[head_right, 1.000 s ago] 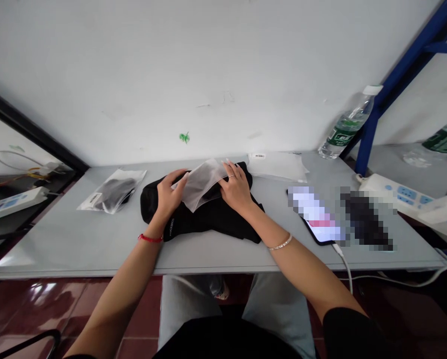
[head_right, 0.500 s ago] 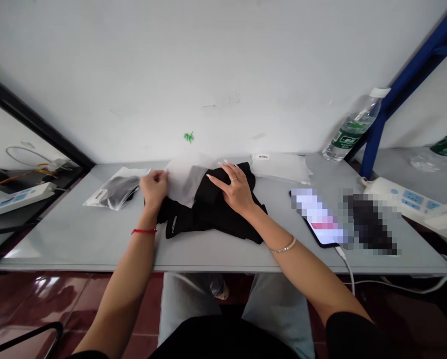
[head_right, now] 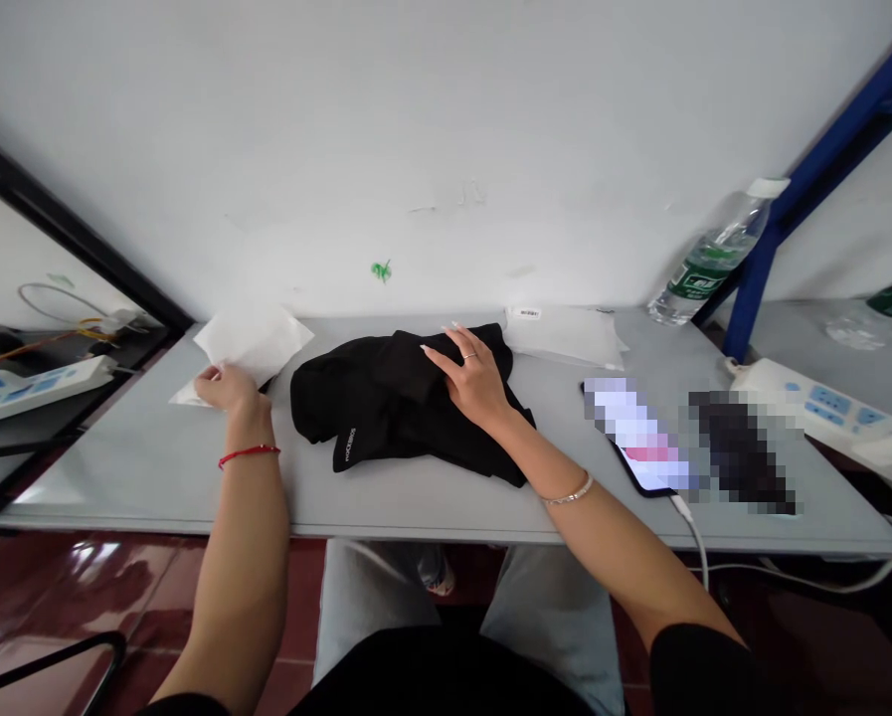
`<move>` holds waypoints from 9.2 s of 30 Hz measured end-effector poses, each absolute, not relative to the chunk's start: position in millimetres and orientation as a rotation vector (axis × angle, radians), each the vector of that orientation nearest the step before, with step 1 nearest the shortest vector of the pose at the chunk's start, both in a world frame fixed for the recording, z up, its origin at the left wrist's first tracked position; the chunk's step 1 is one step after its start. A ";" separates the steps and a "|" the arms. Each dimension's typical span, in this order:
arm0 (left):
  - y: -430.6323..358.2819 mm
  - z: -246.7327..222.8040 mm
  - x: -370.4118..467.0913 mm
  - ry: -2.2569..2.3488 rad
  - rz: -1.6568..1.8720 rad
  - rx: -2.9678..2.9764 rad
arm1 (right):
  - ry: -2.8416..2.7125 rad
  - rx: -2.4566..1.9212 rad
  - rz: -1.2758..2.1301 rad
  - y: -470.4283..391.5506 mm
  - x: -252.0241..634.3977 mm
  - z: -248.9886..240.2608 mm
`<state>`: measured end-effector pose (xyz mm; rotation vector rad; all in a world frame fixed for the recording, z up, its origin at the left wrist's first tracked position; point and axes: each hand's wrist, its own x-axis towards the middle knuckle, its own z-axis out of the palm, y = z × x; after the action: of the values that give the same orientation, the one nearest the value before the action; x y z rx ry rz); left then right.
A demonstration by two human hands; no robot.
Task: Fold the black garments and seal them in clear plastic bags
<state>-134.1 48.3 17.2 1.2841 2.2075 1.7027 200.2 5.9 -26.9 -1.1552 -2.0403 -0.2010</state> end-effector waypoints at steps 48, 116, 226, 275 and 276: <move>41.8 -4.0 -46.8 1.057 1.270 1.820 | -1.834 -0.932 0.233 47.6 147.8 -37.2; 39.5 15.6 -79.5 1.824 1.264 2.434 | -1.860 -1.347 -0.356 22.9 184.3 8.9; 47.4 18.3 -90.6 2.081 1.250 2.069 | -2.240 -1.415 -0.264 2.0 164.9 -9.9; 47.9 14.5 -96.1 2.095 1.518 1.983 | -1.909 -1.578 -0.169 16.5 202.3 3.3; 46.9 10.8 -83.9 1.979 1.477 2.050 | -1.935 -1.540 -0.171 13.2 195.5 3.7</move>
<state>-83.9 46.9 10.8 2.0498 1.9786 1.4766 195.5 13.2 3.7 -1.5398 -1.9347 -0.1707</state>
